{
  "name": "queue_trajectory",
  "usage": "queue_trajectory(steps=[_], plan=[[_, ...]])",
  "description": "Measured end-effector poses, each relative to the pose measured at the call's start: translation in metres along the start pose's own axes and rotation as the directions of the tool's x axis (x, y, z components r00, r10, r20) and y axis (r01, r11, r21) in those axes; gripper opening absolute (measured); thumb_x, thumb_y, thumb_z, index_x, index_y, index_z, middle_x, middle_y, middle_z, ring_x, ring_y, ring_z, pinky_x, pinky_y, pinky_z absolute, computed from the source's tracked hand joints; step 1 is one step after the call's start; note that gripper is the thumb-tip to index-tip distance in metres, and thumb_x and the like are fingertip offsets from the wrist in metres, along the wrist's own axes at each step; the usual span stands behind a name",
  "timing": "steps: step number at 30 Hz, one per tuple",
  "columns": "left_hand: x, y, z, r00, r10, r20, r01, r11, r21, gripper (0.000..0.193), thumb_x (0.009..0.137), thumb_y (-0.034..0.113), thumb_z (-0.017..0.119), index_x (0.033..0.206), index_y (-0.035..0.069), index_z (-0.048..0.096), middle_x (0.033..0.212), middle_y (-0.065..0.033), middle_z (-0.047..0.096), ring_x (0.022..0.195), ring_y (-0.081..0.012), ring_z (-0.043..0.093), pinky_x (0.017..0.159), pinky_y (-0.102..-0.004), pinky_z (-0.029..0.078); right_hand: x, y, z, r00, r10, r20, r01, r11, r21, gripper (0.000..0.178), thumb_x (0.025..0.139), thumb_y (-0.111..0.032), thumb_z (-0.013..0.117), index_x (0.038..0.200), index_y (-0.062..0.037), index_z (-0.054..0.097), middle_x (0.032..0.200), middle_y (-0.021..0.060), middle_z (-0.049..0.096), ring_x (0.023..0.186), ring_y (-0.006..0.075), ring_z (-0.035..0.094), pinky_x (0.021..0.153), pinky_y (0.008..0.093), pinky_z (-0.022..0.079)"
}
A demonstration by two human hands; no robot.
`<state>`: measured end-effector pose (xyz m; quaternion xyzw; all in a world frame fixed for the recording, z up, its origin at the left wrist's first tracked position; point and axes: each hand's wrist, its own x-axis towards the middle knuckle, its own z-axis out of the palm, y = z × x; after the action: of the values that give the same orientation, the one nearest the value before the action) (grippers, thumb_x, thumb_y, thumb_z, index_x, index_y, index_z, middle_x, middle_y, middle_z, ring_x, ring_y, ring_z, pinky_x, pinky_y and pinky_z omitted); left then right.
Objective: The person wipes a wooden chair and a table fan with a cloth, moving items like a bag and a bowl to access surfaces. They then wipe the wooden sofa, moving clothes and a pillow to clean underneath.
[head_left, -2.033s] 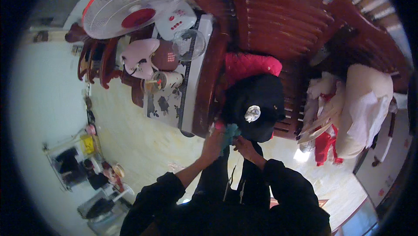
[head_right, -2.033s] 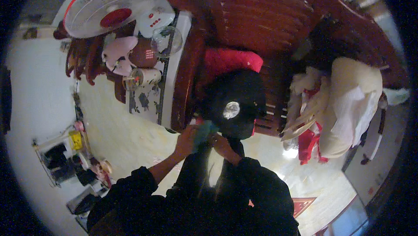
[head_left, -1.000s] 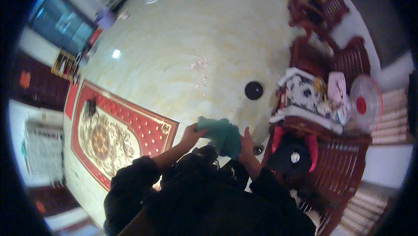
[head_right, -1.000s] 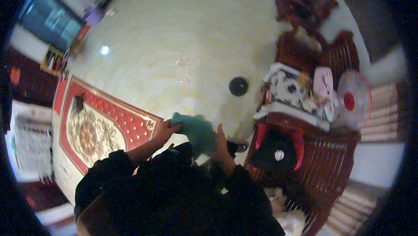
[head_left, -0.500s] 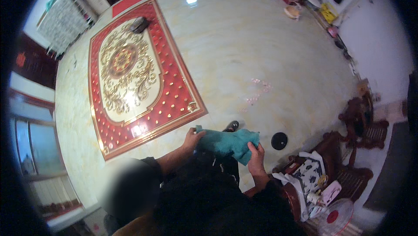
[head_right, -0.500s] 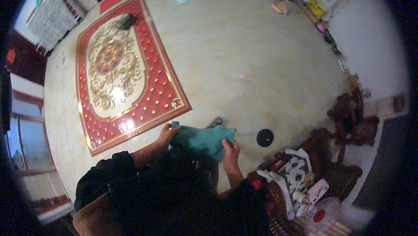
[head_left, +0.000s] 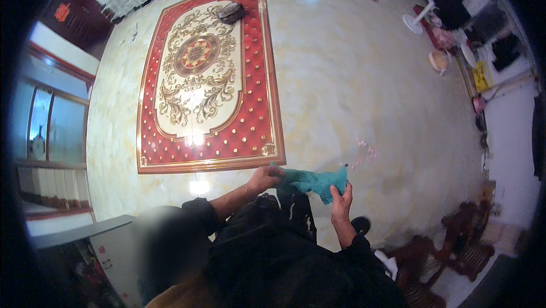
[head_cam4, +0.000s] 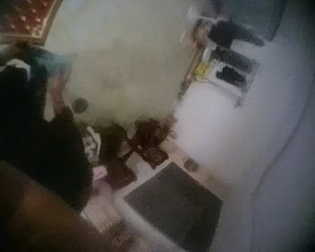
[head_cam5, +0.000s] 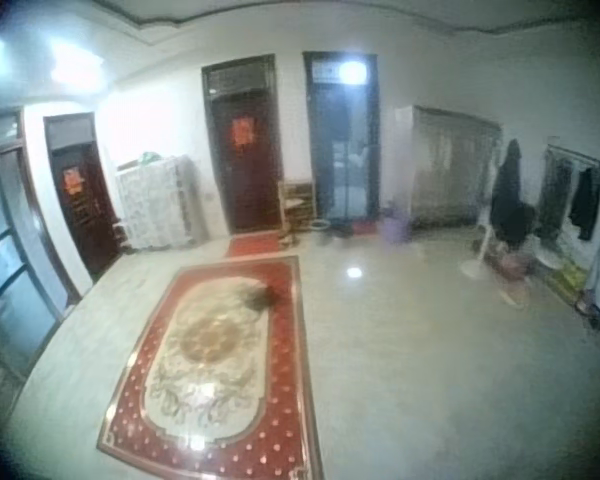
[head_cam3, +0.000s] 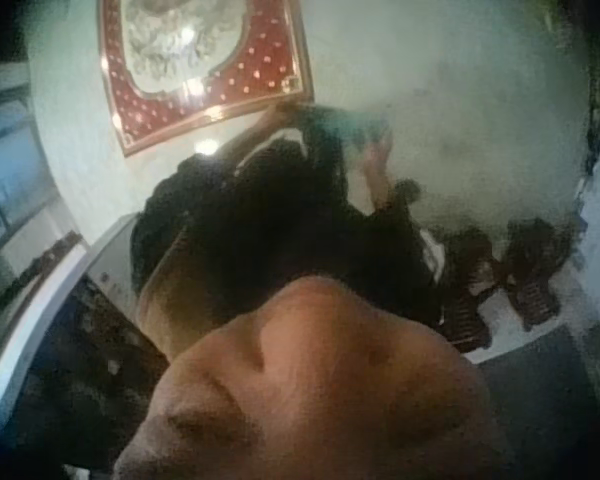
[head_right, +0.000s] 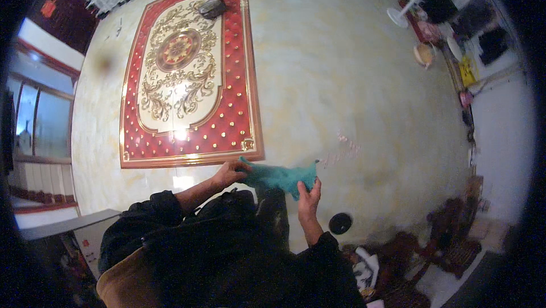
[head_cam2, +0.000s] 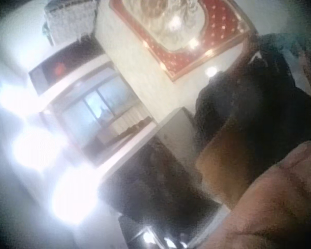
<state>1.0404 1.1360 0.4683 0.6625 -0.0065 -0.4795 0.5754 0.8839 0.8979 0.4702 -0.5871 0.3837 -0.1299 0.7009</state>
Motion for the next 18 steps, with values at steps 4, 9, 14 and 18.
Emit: queue_trajectory(steps=[4, 9, 14, 18], plan=[[0.014, 0.013, -0.028, 0.971, 0.128, -0.202, -0.111, 0.989, 0.093, 0.024, 0.08, 0.001, 0.063, 0.103, -0.002, 0.069, 0.097, -0.0079, 0.069, 0.091, -0.0153, 0.063, 0.084, -0.0312, 0.052, 0.06, -0.023, 0.028, 0.991, -0.075, 0.111, 0.085, 0.992, -0.09, 0.056, 0.09, -0.007, 0.062, 0.142, -0.0016, 0.04, 0.13, 0.0126, 0.052, 0.115, 0.0203, 0.052, 0.096, 0.0332, 0.044], [-0.003, 0.028, -0.057, 0.858, -0.081, -0.506, 0.036, 0.995, -0.098, 0.025, 0.081, 0.005, 0.065, 0.105, -0.002, 0.069, 0.095, -0.0076, 0.069, 0.087, -0.0151, 0.062, 0.079, -0.0288, 0.05, 0.123, -0.051, 0.093, 0.852, 0.082, 0.516, 0.114, 0.934, -0.337, 0.033, 0.091, -0.01, 0.06, 0.123, -0.0024, 0.059, 0.118, 0.0078, 0.061, 0.106, 0.0164, 0.056, 0.093, 0.0315, 0.045], [0.015, -0.01, -0.074, 0.825, -0.205, -0.526, 0.104, 0.971, -0.216, 0.028, 0.082, 0.008, 0.066, 0.109, 0.001, 0.069, 0.092, -0.0074, 0.069, 0.079, -0.0149, 0.063, 0.071, -0.0296, 0.052, 0.159, -0.056, 0.175, 0.651, 0.19, 0.735, 0.264, 0.851, -0.455, 0.024, 0.091, -0.016, 0.06, 0.111, -0.0041, 0.066, 0.101, 0.0038, 0.067, 0.094, 0.0139, 0.06, 0.086, 0.031, 0.048], [0.055, -0.005, -0.109, 0.863, -0.111, -0.493, 0.036, 0.986, -0.161, 0.034, 0.079, 0.014, 0.067, 0.112, 0.004, 0.068, 0.095, -0.0098, 0.071, 0.078, -0.0166, 0.066, 0.067, -0.0326, 0.054, 0.188, -0.076, 0.239, 0.539, 0.244, 0.806, 0.356, 0.801, -0.481, 0.026, 0.088, -0.014, 0.064, 0.113, -0.0053, 0.066, 0.103, 0.0061, 0.068, 0.097, 0.0145, 0.061, 0.088, 0.0316, 0.048]])
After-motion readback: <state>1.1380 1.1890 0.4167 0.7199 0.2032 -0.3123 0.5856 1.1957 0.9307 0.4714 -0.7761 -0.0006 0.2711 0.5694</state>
